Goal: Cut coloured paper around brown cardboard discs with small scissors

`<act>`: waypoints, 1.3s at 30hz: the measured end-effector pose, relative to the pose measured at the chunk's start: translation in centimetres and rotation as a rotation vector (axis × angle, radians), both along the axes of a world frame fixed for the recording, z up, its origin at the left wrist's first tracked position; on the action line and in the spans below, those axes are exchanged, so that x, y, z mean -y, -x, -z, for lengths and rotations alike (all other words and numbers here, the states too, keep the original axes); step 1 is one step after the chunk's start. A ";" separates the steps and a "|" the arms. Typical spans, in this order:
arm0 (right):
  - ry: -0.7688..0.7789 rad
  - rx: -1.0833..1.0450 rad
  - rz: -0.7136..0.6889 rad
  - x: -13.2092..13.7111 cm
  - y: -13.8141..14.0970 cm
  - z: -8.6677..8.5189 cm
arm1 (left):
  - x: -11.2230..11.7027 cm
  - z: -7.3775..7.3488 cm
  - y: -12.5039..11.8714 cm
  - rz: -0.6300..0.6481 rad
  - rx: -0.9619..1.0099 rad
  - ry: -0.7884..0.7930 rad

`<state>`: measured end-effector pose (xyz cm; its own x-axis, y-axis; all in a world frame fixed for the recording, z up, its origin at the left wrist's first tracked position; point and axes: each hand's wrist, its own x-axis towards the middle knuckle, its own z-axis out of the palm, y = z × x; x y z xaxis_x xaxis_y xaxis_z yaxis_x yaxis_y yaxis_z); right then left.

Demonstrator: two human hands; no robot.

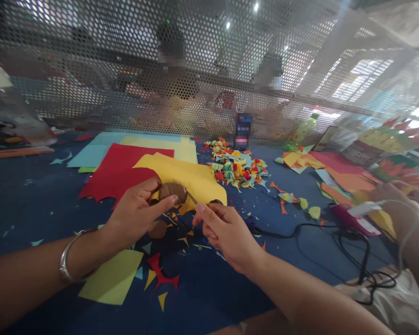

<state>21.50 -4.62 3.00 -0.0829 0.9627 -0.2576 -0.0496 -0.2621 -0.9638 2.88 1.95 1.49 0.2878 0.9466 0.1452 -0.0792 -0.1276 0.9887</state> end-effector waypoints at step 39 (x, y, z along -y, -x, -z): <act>-0.101 0.124 -0.058 0.0 -0.8 0.2 | 1.2 -0.6 -0.2 0.276 0.208 0.401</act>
<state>22.31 -4.59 2.82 -0.1130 0.9787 -0.1712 0.0838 -0.1623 -0.9832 3.10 0.76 2.08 0.5381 0.8324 -0.1325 -0.2557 0.3110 0.9154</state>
